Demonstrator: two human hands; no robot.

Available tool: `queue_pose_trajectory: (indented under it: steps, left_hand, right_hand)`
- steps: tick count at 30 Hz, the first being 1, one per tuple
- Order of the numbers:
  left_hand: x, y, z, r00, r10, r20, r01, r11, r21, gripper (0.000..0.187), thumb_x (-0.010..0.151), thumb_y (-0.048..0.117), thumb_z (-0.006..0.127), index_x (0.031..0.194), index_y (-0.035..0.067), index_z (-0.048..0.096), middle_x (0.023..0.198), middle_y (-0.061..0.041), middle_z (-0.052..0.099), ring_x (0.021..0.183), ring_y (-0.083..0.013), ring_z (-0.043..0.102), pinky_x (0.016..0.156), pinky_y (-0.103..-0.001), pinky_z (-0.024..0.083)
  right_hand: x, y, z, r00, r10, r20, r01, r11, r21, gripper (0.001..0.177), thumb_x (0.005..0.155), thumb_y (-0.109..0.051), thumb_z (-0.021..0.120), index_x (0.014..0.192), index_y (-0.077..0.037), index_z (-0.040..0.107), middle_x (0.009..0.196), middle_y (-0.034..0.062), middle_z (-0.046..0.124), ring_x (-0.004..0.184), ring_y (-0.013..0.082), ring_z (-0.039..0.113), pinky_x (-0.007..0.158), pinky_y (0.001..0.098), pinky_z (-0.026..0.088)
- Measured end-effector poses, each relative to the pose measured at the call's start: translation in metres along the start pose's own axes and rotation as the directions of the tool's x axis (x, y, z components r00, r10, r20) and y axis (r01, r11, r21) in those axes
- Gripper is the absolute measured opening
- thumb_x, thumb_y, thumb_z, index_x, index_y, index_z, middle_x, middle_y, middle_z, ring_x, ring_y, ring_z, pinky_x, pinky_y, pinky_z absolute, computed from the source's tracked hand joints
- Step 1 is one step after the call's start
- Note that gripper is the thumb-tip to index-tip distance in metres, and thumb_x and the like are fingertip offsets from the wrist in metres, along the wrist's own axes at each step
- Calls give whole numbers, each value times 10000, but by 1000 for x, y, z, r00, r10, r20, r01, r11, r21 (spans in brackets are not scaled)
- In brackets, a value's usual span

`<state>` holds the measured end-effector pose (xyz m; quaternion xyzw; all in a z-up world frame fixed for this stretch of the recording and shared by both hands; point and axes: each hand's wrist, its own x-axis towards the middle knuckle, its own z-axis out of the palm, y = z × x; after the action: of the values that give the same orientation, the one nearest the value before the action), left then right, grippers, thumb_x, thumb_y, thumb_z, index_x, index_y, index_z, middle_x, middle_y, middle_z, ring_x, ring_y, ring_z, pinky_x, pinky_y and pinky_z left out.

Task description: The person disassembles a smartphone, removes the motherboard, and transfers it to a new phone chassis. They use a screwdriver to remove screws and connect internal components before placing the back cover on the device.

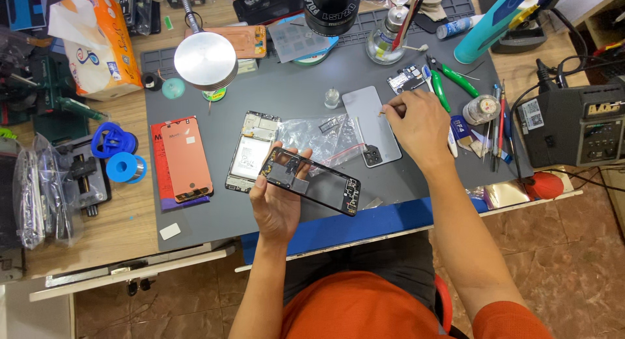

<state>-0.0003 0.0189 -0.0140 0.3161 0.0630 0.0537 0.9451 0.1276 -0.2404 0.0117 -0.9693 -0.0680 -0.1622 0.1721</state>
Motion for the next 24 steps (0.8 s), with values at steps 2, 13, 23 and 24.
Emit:
queue_pose_trajectory:
  steps: [2,13,23,24]
  left_hand:
    - [1,-1,-2,1000,2,9,-2,1000,-12,865,905,516,532,1592,19,363,1429,-207,556,1412,-458,523,1207,-478,461]
    - [2,-2,-6,998,16,62,-13,999,-47,856,902,454,525,1606,1,349,1471,-240,536,1424,-494,496,1187,-474,476]
    - [4,2,0,998,8,58,-7,1000,-18,848,889,433,548,1605,19,366,1468,-222,545,1424,-474,506,1180,-466,494]
    - [4,3,0,998,9,56,-8,1000,-17,850,887,435,552,1604,18,367,1468,-223,544,1427,-473,503,1178,-463,496]
  right_hand:
    - [4,10,10,997,47,60,-48,999,9,95,941,-269,803,945,-177,781,788,7,675,835,271,680,724,419,564]
    - [9,-2,3,965,196,172,-202,979,12,92,901,-287,720,905,-201,752,757,-33,671,834,244,661,702,435,560]
    - [-27,-81,-42,920,63,386,-331,651,683,140,903,-91,741,1038,-72,773,798,67,694,796,138,594,765,316,537]
    - [-30,-90,-44,911,26,412,-338,621,707,151,896,-86,742,1040,-67,780,792,68,695,787,141,590,749,317,543]
